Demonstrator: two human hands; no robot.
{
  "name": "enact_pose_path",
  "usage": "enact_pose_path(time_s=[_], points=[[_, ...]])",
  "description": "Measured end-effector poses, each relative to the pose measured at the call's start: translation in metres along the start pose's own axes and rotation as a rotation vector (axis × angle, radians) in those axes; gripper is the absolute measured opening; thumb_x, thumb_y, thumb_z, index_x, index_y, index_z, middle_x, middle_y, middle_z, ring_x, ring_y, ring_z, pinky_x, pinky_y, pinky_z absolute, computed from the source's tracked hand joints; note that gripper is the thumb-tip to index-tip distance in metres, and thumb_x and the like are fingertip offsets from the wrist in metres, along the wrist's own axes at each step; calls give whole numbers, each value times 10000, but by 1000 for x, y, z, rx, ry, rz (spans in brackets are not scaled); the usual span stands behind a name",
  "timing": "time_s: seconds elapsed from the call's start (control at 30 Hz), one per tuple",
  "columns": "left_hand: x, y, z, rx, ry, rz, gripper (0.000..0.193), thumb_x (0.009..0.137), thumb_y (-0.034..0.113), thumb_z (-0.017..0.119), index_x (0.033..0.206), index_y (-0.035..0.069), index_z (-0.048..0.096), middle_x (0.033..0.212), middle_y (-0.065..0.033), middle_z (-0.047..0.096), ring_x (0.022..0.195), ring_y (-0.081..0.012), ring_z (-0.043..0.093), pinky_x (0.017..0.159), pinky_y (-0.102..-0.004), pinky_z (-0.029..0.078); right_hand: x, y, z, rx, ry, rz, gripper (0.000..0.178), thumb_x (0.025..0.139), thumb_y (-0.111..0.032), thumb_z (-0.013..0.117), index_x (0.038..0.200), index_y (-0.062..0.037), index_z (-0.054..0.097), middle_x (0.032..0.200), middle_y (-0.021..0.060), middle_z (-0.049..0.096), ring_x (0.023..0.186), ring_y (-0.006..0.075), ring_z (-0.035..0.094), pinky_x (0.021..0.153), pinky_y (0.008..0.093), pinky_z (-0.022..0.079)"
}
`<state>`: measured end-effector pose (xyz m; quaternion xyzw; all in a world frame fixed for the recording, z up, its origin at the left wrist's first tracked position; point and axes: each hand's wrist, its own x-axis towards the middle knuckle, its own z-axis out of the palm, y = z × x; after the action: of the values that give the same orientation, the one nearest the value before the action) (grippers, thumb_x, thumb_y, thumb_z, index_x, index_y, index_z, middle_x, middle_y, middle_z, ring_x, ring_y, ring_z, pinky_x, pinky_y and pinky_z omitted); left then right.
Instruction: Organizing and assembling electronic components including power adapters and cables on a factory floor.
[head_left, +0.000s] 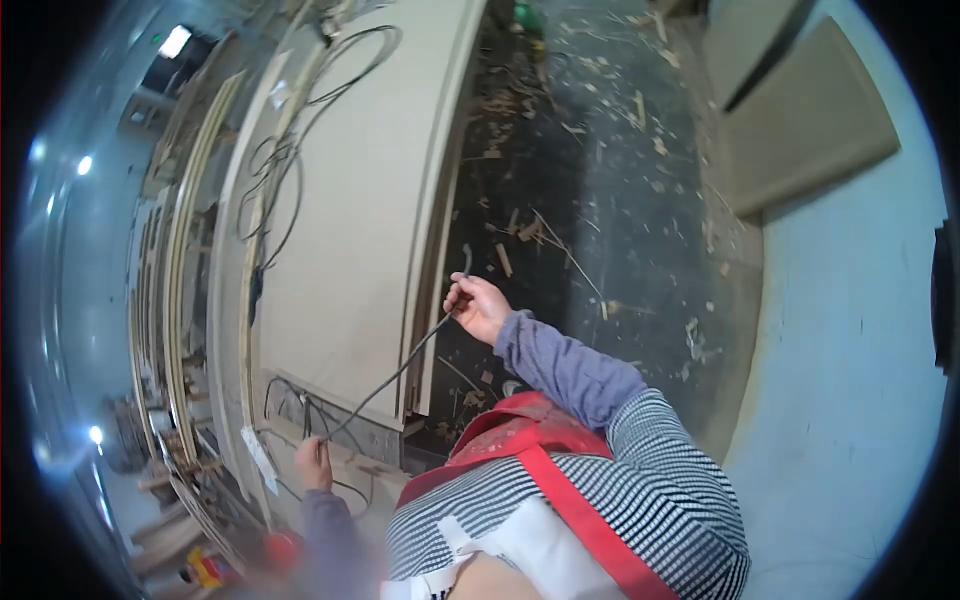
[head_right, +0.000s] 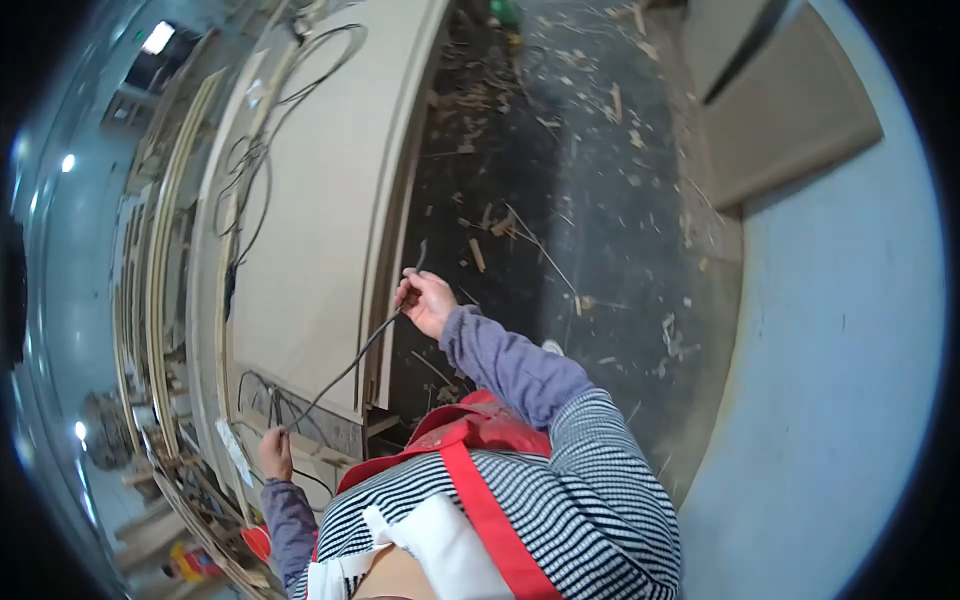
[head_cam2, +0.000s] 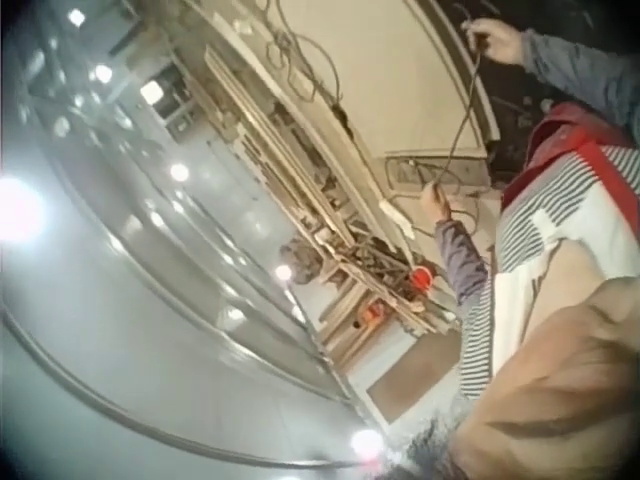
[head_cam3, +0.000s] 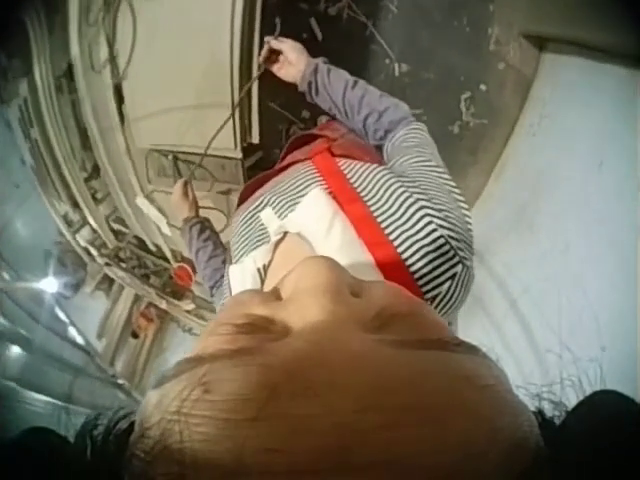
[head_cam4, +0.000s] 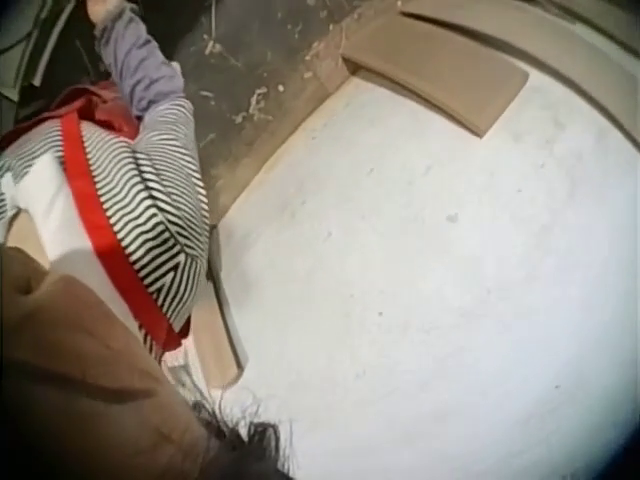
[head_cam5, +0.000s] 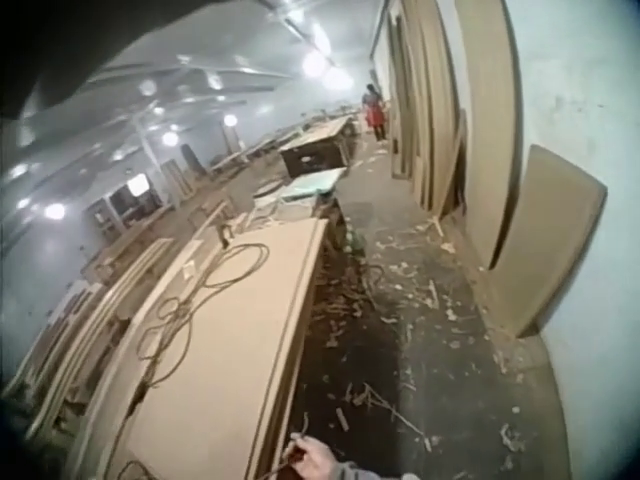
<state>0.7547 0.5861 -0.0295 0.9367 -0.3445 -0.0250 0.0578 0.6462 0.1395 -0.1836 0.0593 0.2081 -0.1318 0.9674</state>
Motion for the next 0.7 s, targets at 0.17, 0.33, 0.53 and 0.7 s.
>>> enact_pose_path(time_s=[0.17,0.33,0.53,0.7], points=[[15,1,32,26,-155,2,102,836,115,618,897,35,602,854,-160,599,813,-358,581,686,-431,444,16,5,-60,63,155,2,102,953,-140,522,944,-65,592,721,43,586,672,176,587,671,349,530],[32,12,45,97,-321,-48,114,825,122,635,888,35,596,836,-167,588,806,-364,577,684,-432,444,14,0,-91,83,273,-68,97,944,-131,536,881,-73,581,699,35,578,633,164,571,637,348,518],[40,22,62,53,-341,5,138,808,138,654,890,40,600,833,-164,590,808,-361,579,683,-436,445,3,-8,-134,37,426,-35,110,912,-122,580,812,-84,552,634,12,513,553,140,498,553,329,466],[12,20,52,209,-353,-12,173,792,155,646,944,74,626,891,-149,618,855,-351,591,720,-445,468,-26,-3,-144,-26,382,123,201,840,-59,593,696,-111,462,580,-4,411,482,117,382,468,291,343]])
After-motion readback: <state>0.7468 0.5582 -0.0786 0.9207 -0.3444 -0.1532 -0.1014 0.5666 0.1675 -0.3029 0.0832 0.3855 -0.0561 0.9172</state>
